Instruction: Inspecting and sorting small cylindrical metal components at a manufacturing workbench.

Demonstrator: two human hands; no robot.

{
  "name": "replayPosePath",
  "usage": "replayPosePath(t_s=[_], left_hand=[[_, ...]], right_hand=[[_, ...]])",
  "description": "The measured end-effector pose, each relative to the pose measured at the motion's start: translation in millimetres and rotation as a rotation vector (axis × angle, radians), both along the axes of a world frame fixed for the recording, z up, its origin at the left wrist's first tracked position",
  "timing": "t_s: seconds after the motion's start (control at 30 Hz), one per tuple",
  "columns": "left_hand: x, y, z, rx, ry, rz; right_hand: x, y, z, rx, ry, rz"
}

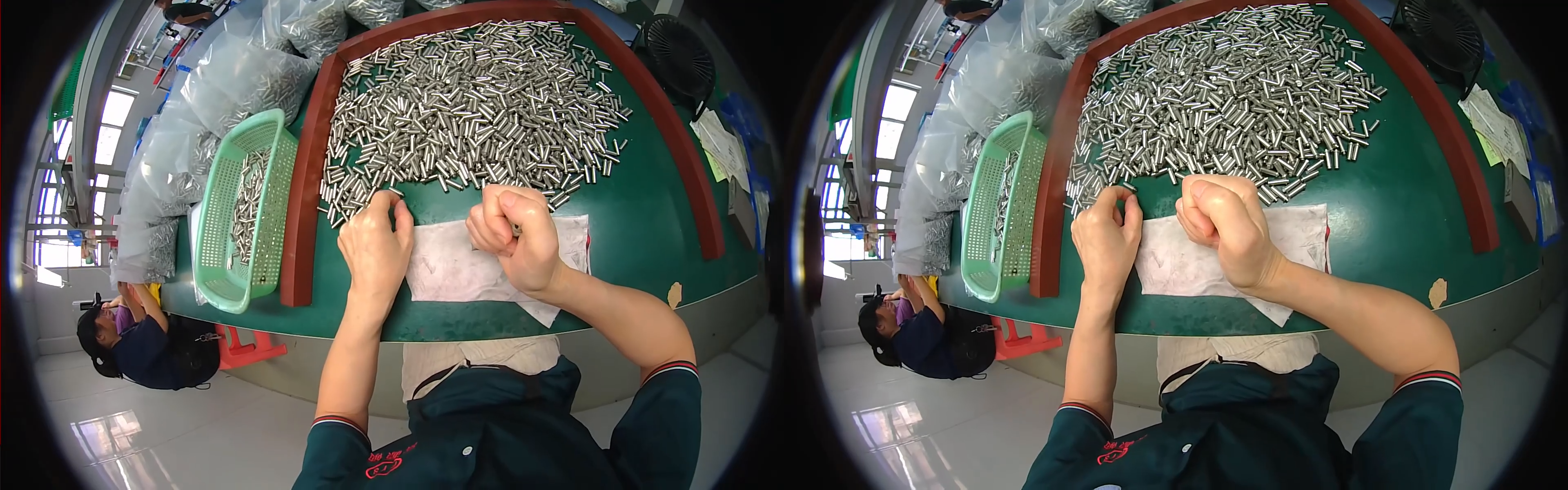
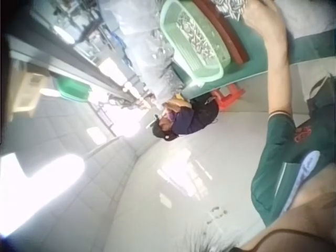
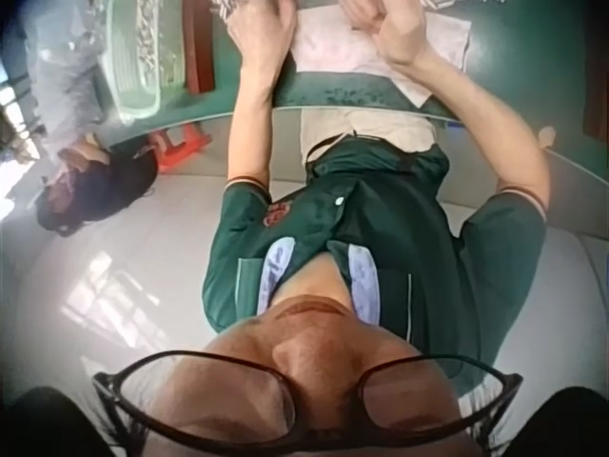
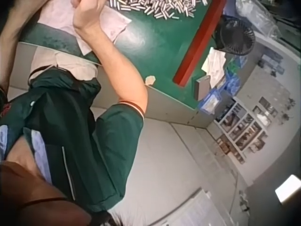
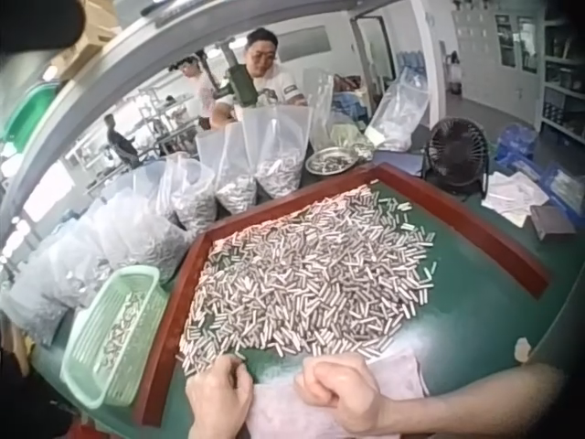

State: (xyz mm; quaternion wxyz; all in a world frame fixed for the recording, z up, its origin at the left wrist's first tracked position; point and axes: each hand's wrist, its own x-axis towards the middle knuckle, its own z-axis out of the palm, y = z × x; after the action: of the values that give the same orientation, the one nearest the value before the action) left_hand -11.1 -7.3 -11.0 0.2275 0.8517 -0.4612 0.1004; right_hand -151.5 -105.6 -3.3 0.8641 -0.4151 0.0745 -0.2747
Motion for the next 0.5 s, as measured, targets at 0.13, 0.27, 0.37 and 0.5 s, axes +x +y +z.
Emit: replayPosePath(t_s=[0.13, 0.27, 0.37, 0.5], left_hand=[[0.6, -6.1, -0.8, -0.005, -0.028, 0.016], [1.4, -8.3, -2.0, 0.027, -0.044, 0.052], [2.0, -9.9, -3.5, 0.021, -0.045, 0.052], [8.9, -10.3, -7.0, -0.031, -0.132, 0.024]], right_hand=[[-0.1, -0.7, -0.5, -0.008, 0.007, -0.011], [-0.5, 0.6, 0.0, -0.005, -0.003, -0.002], [0.0, 0.0, -1.8, 0.004, 0.014, -0.019], [2.0, 1.4, -3.6, -0.057, -0.014, -0.021]])
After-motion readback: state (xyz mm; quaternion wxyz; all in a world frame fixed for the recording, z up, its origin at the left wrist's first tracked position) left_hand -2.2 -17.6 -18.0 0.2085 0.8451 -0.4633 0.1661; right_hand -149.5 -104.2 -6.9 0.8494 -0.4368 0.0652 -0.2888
